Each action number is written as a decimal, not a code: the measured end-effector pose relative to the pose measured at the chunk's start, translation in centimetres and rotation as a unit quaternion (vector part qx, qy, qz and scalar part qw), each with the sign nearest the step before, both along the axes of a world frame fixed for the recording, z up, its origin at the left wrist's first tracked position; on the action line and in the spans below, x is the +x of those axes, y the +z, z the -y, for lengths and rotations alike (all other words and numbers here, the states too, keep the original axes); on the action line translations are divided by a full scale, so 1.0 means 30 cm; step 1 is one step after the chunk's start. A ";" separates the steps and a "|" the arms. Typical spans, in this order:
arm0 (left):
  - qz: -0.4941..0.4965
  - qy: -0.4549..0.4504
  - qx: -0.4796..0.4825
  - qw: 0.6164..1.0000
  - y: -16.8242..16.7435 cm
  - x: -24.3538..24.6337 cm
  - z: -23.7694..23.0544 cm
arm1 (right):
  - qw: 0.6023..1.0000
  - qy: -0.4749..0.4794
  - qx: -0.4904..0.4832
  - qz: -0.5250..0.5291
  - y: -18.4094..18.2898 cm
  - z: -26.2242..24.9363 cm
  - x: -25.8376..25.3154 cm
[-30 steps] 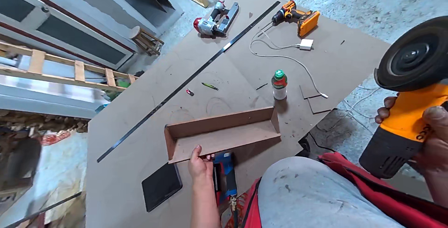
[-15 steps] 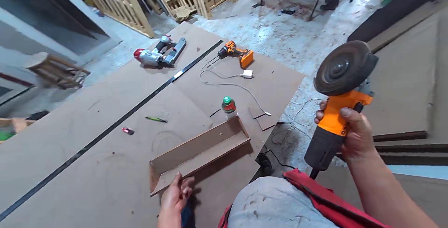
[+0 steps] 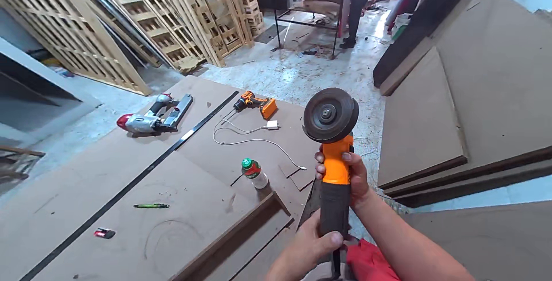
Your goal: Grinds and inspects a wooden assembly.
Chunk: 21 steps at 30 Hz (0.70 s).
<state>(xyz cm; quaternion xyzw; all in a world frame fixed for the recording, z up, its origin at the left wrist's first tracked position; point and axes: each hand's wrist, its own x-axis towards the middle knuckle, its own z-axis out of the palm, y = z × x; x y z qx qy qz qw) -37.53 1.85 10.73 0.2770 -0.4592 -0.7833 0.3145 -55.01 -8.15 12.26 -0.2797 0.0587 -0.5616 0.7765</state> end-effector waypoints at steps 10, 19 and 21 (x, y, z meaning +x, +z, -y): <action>0.183 0.341 0.085 0.918 -0.149 -0.256 0.420 | 0.826 0.104 -0.008 -0.554 -0.203 0.386 -0.256; 0.546 0.351 0.081 0.756 -0.466 -0.312 0.816 | 0.712 0.172 0.084 -0.676 -0.471 0.419 -0.924; 0.622 0.316 0.070 0.713 -0.503 -0.328 0.822 | 0.694 0.160 0.099 -0.695 -0.481 0.442 -1.023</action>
